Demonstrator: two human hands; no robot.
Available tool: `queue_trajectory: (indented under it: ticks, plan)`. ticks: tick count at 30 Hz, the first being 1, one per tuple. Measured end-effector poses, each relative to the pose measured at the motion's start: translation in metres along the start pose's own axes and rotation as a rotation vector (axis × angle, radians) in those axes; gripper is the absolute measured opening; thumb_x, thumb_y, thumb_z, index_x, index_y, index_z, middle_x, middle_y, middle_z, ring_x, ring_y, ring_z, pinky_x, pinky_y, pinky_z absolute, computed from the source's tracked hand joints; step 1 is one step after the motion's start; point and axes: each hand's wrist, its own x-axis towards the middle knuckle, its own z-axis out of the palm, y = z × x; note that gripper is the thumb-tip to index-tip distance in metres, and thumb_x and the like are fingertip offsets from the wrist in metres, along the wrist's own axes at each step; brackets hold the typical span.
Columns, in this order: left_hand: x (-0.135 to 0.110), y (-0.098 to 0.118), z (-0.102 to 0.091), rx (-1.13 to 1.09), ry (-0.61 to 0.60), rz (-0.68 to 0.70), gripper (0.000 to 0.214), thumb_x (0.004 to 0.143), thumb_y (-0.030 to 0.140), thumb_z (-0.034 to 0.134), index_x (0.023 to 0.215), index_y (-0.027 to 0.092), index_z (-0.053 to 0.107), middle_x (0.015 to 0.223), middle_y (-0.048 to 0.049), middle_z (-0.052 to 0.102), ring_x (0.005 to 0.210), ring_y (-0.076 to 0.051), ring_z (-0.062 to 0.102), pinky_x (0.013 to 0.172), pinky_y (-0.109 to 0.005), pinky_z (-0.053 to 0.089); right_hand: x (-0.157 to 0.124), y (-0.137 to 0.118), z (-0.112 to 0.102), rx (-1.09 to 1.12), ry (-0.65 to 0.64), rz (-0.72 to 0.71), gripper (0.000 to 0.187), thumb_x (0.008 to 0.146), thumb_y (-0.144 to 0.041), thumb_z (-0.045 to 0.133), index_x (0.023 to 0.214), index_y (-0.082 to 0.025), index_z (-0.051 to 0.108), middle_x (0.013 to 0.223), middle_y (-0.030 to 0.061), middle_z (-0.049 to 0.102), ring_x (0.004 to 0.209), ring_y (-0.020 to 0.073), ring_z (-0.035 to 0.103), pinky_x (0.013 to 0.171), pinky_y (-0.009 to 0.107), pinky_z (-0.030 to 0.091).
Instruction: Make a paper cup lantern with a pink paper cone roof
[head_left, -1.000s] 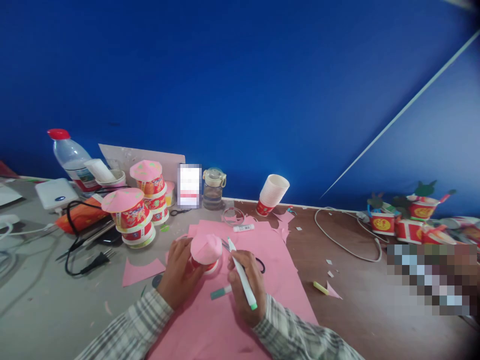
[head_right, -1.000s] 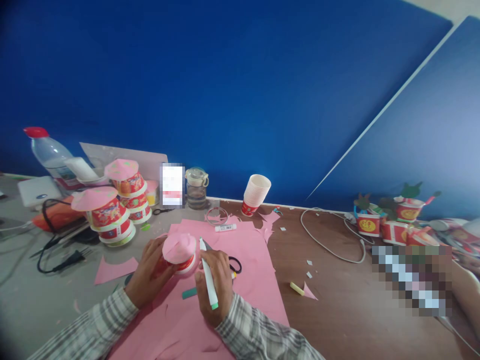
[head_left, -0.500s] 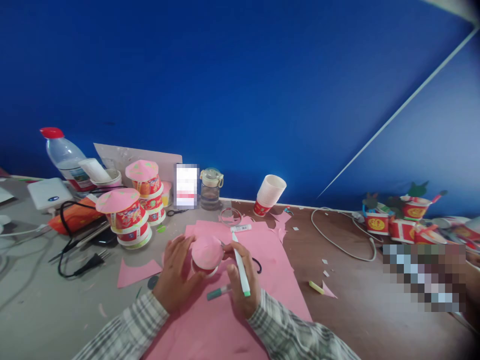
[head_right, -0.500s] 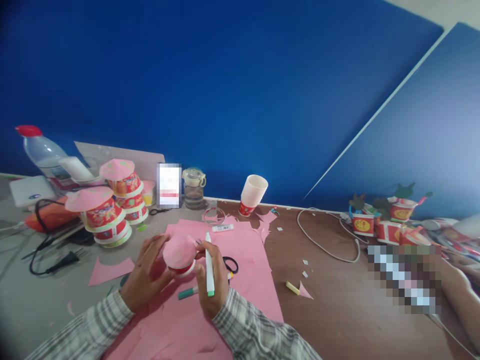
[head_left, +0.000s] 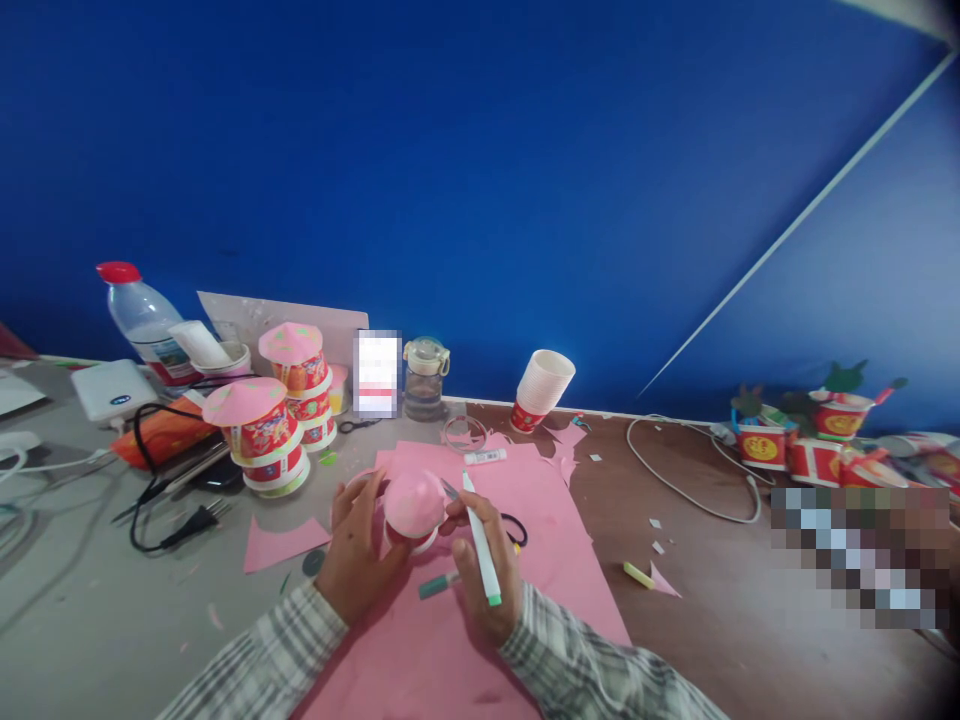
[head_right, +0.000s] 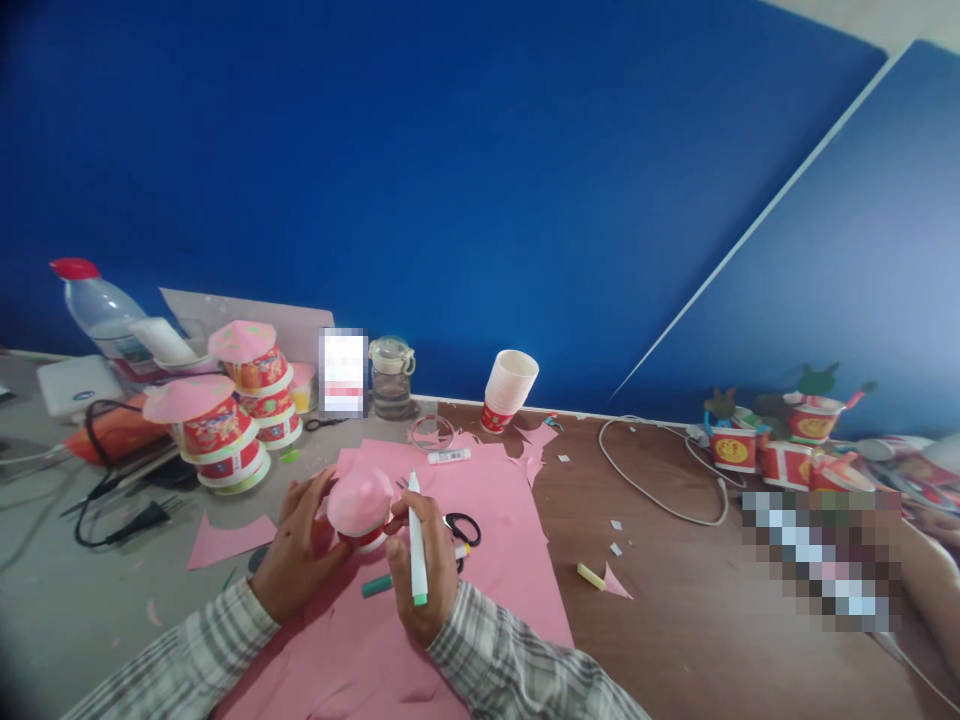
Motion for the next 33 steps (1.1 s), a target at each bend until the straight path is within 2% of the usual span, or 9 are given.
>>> queue_trajectory:
  ticks: [3,6,11,16,21,25,29,33]
  plan:
    - [-0.001,-0.003,-0.002,-0.032,-0.029,0.0,0.063,0.062,0.038,0.045,0.12,0.019,0.028,0.112,-0.0125,0.052,0.108,-0.03,0.038,0.094,-0.056,0.023,0.001,0.0,-0.002,-0.027,0.009,-0.01,0.038,0.08,-0.02,0.047,0.119,-0.024,0.045,0.097,0.0044,0.06,0.084,0.0241,0.063,0.076,0.041,0.054]
    - [-0.003,-0.005,-0.002,-0.028,-0.051,0.016,0.064,0.063,0.042,0.043,0.121,0.02,0.026,0.118,-0.0139,0.048,0.112,-0.03,0.034,0.095,-0.056,0.021,0.002,0.002,-0.003,-0.107,0.018,-0.096,0.04,0.079,-0.022,0.051,0.119,-0.022,0.046,0.107,0.0072,0.059,0.1,0.0284,0.059,0.086,0.046,0.05]
    - [-0.003,-0.009,0.003,0.069,-0.03,0.007,0.094,0.045,0.064,0.053,0.122,0.018,0.024,0.11,-0.0161,0.056,0.112,-0.036,0.033,0.092,-0.06,0.019,-0.004,0.009,0.0,-0.18,-0.014,-0.213,0.047,0.081,-0.026,0.052,0.126,-0.022,0.041,0.117,0.0091,0.058,0.111,0.0319,0.053,0.093,0.052,0.046]
    - [-0.001,-0.008,0.007,0.137,0.008,0.014,0.097,0.04,0.07,0.05,0.117,0.015,0.033,0.104,-0.0181,0.059,0.107,-0.038,0.038,0.091,-0.06,0.018,-0.01,0.012,0.004,-0.255,0.009,-0.26,0.047,0.083,-0.029,0.051,0.128,-0.022,0.04,0.117,0.0089,0.06,0.112,0.0331,0.053,0.094,0.055,0.044]
    - [0.002,0.003,0.005,0.129,0.079,0.006,0.077,0.05,0.063,0.05,0.111,0.017,0.04,0.1,-0.0159,0.06,0.101,-0.033,0.044,0.092,-0.056,0.021,-0.006,0.005,0.003,-0.233,-0.049,-0.284,0.041,0.083,-0.031,0.051,0.123,-0.019,0.045,0.111,0.011,0.061,0.105,0.0309,0.057,0.085,0.049,0.05]
    - [0.001,0.006,0.003,0.08,0.089,0.002,0.065,0.057,0.052,0.05,0.111,0.018,0.04,0.1,-0.0144,0.059,0.104,-0.031,0.043,0.094,-0.054,0.02,-0.002,0.0,0.001,-0.214,-0.024,-0.279,0.037,0.083,-0.028,0.05,0.119,-0.019,0.048,0.105,0.0099,0.061,0.095,0.0286,0.059,0.079,0.048,0.052]
    - [-0.003,0.003,0.0,0.048,0.01,0.003,0.058,0.06,0.038,0.044,0.114,0.017,0.037,0.11,-0.0147,0.054,0.111,-0.03,0.036,0.096,-0.056,0.017,0.0,-0.001,0.002,-0.221,0.029,-0.323,0.039,0.081,-0.023,0.05,0.12,-0.02,0.044,0.109,0.009,0.061,0.101,0.0303,0.055,0.084,0.053,0.048]
    - [-0.004,0.002,-0.001,0.048,-0.069,0.0,0.063,0.058,0.044,0.049,0.115,0.022,0.035,0.112,-0.0121,0.054,0.114,-0.031,0.031,0.097,-0.057,0.013,0.002,-0.001,0.003,-0.239,0.044,-0.346,0.042,0.081,-0.02,0.05,0.122,-0.021,0.042,0.114,0.0085,0.06,0.109,0.0316,0.052,0.088,0.055,0.046]
